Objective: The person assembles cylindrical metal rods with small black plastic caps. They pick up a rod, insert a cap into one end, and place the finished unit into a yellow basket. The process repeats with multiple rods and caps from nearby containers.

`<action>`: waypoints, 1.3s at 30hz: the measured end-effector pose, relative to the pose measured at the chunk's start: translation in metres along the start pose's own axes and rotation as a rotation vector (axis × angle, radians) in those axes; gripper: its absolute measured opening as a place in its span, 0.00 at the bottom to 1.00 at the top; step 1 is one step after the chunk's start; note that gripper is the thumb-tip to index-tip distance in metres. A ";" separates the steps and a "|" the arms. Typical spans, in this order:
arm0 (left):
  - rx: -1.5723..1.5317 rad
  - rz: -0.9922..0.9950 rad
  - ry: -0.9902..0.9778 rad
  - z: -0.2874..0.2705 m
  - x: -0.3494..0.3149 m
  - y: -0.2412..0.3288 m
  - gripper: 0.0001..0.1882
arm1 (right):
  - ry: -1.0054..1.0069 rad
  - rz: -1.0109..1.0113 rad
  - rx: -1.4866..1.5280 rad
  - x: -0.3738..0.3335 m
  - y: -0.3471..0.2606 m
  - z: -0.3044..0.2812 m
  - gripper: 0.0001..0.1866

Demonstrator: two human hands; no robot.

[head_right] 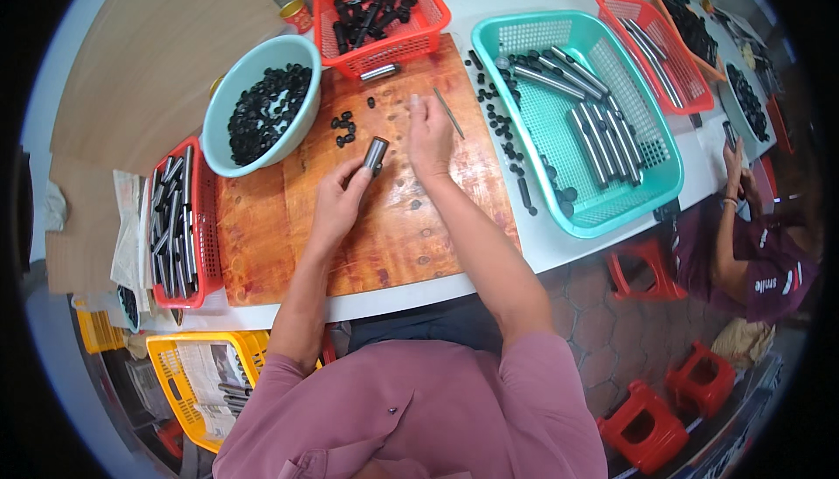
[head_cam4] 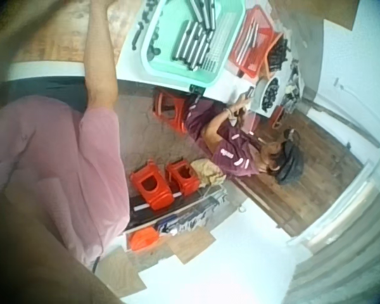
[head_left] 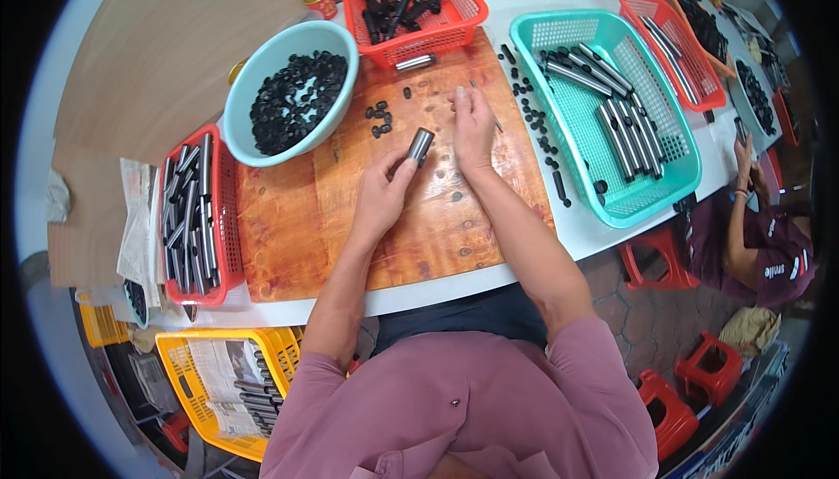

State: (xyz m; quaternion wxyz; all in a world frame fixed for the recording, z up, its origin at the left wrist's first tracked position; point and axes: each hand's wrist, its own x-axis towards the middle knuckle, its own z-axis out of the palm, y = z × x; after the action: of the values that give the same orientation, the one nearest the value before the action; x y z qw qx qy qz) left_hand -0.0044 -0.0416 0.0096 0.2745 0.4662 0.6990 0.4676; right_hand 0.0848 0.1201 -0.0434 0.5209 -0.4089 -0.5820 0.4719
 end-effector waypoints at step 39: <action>-0.794 0.095 -0.018 0.015 -0.023 0.000 0.17 | -0.146 -0.047 -0.005 -0.012 -0.015 -0.006 0.12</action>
State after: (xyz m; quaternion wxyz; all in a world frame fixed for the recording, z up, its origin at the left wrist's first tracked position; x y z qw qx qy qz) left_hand 0.0177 -0.0564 0.0026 0.4176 0.3596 0.4393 0.7094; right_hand 0.0923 0.1058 -0.0316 0.4867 -0.3611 -0.6292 0.4866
